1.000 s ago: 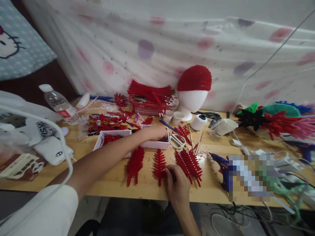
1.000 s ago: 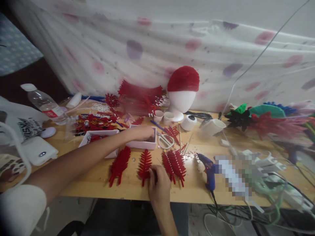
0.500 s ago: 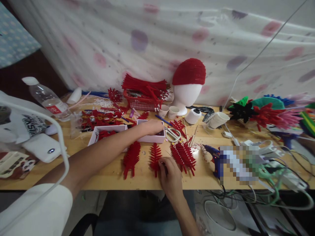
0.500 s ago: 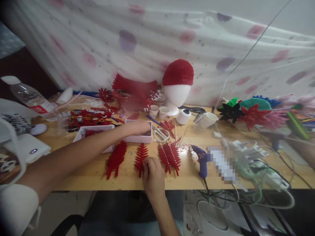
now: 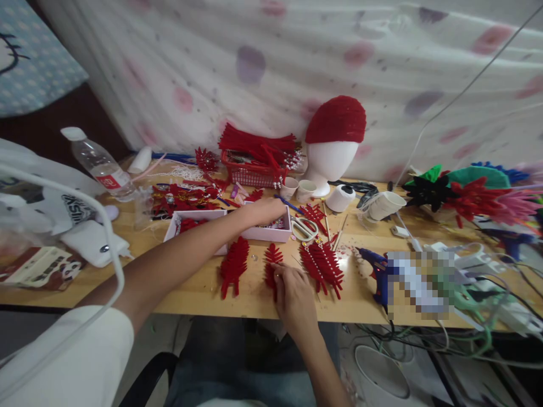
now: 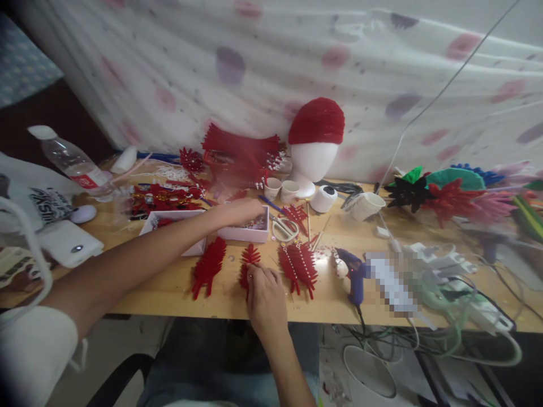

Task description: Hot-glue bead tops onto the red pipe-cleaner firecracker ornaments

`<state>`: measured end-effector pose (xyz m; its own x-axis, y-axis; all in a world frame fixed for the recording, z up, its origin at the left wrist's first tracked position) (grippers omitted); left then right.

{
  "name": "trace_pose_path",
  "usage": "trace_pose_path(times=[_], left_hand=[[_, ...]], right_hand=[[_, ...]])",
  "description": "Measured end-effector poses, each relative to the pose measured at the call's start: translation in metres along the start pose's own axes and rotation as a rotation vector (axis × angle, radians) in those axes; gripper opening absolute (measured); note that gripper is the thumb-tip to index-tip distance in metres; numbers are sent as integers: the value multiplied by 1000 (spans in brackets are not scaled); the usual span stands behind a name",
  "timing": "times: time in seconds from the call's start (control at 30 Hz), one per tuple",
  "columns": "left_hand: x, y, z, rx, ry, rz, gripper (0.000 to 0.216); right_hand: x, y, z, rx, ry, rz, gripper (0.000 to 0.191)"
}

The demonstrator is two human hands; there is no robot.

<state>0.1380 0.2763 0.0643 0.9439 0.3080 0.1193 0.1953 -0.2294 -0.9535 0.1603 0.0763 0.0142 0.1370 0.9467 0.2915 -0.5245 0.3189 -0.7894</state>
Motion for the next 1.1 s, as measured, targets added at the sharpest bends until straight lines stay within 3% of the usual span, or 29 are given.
trace_pose_path(times=[0.2,0.3,0.37,0.43,0.57,0.73,0.87,0.97,1.1], left_hand=[[-28,-47,-11,125,-37,-163,18],[-62,-71,-34,-1,-96,-409,13],[-88,-76,-53,-140,-129,-561,9],[-112,-67,-70,-358,-184,-654,9],[-144,-29,-94,-751,-336,-787,13],[-154,36,-115,-1358,-514,-882,26],[-155,67,-126,-1712,-570,-997,27],[-156,80,-129,-1920,-668,-1073,16],[-160,83,-130,-2012,-745,-1134,19]], right_hand=[[-3,-6,-3,40,23,-33,20],[-3,-6,-3,34,28,-35,18],[-3,-6,-3,34,24,-27,18],[-3,-6,-4,54,21,-29,17],[-5,-8,-10,120,56,-75,18],[-8,-28,-10,188,63,-216,17],[23,-63,8,161,41,-308,19],[79,-66,29,-21,78,-200,23],[150,-27,43,-392,142,123,29]])
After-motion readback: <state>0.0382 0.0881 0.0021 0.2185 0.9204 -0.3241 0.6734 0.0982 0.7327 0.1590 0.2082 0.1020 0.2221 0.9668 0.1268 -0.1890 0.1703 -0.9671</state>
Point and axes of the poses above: each hand's wrist, its own x-axis towards the middle knuckle, its own y-axis out of the palm, z = x × y, the point moved 8 cm from there along x, towards the middle knuckle, and after that the axes turned 15 degrees about y, right-handed, at the moved point
